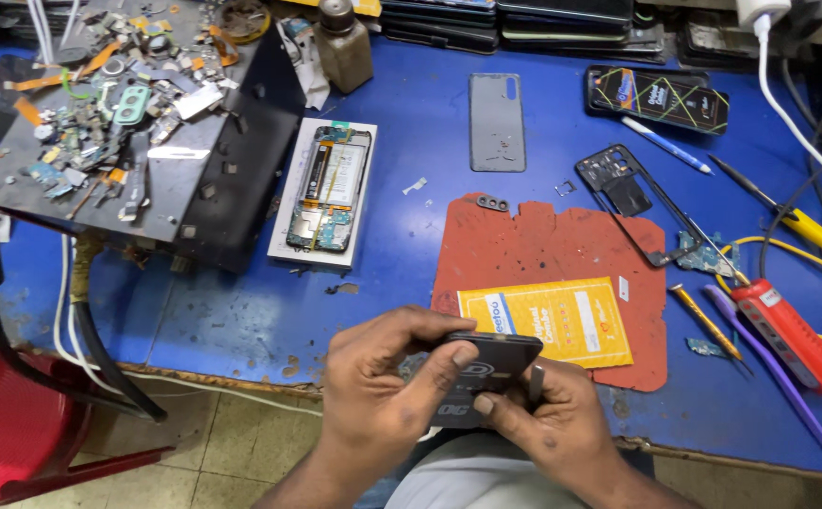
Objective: The person pries open a smartphone using a metal pry bar, works on the internal components, and connects a charging cable to test the phone. They handle a replacement screen assembly and its packaging, peeling protective film and positioning the new display on the phone body.
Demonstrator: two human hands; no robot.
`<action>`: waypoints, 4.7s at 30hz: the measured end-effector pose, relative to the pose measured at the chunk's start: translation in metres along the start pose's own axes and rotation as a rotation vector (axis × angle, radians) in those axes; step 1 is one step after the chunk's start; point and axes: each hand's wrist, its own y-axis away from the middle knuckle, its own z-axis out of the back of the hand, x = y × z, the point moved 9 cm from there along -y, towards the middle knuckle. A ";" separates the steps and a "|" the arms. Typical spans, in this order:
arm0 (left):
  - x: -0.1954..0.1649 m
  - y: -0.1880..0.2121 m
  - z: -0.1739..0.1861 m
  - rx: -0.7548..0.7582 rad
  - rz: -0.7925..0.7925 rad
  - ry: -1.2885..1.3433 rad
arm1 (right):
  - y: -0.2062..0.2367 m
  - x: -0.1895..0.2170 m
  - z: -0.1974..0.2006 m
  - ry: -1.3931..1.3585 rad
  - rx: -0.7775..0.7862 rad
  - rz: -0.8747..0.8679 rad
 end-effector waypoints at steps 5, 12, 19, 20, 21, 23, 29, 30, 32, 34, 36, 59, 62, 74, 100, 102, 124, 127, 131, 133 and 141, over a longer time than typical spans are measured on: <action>0.020 -0.001 0.001 -0.025 0.162 0.104 | 0.003 -0.004 0.002 0.015 -0.004 -0.071; 0.034 -0.003 -0.003 -0.061 0.220 0.200 | -0.001 -0.002 0.000 -0.013 0.006 -0.133; 0.044 -0.003 -0.010 0.082 0.216 0.238 | -0.018 0.006 0.001 -0.479 -0.126 -0.160; 0.048 0.000 -0.009 0.094 0.233 0.177 | -0.021 0.007 0.004 -0.512 -0.147 -0.165; 0.052 0.002 -0.007 0.108 0.249 0.115 | -0.023 0.008 0.010 -0.546 -0.168 -0.168; 0.064 0.011 -0.007 0.152 0.321 0.110 | -0.027 0.009 0.016 -0.592 -0.194 -0.160; 0.089 0.033 -0.011 0.199 0.492 0.244 | -0.033 0.001 0.022 -0.572 -0.226 -0.179; 0.090 0.034 -0.009 0.181 0.495 0.235 | -0.034 0.000 0.021 -0.567 -0.225 -0.177; 0.091 0.034 -0.006 0.152 0.514 0.213 | -0.035 0.003 0.016 -0.580 -0.185 -0.164; 0.092 0.032 -0.003 0.133 0.544 0.188 | -0.036 0.009 0.008 -0.614 -0.107 -0.143; 0.091 0.029 -0.001 0.114 0.568 0.177 | -0.034 0.009 0.001 -0.452 -0.074 -0.190; 0.092 0.017 0.000 0.123 0.687 0.194 | -0.033 -0.012 -0.017 -0.578 0.057 -0.428; 0.090 0.017 0.001 0.122 0.697 0.183 | -0.032 -0.014 -0.018 -0.608 0.067 -0.426; 0.093 0.016 0.000 0.126 0.662 0.230 | -0.031 -0.012 -0.021 -0.614 0.065 -0.427; 0.121 0.014 -0.004 0.169 0.682 0.571 | -0.031 -0.008 -0.020 -0.675 0.108 -0.377; 0.121 0.013 -0.005 0.188 0.658 0.557 | -0.031 -0.011 -0.016 -0.608 0.060 -0.374; 0.115 0.035 -0.020 0.135 0.542 0.250 | -0.035 0.010 0.004 -0.317 -0.070 -0.140; 0.128 0.051 -0.029 0.175 0.669 0.194 | -0.035 0.016 0.012 -0.270 -0.111 -0.055; 0.133 0.056 -0.028 0.151 0.652 0.204 | -0.032 0.018 0.010 -0.252 -0.093 -0.010; 0.129 0.055 -0.028 0.148 0.622 0.199 | -0.031 0.017 0.009 -0.281 -0.086 -0.019; 0.048 0.032 -0.020 0.031 0.057 -0.237 | -0.027 0.024 0.011 -0.121 -0.164 0.013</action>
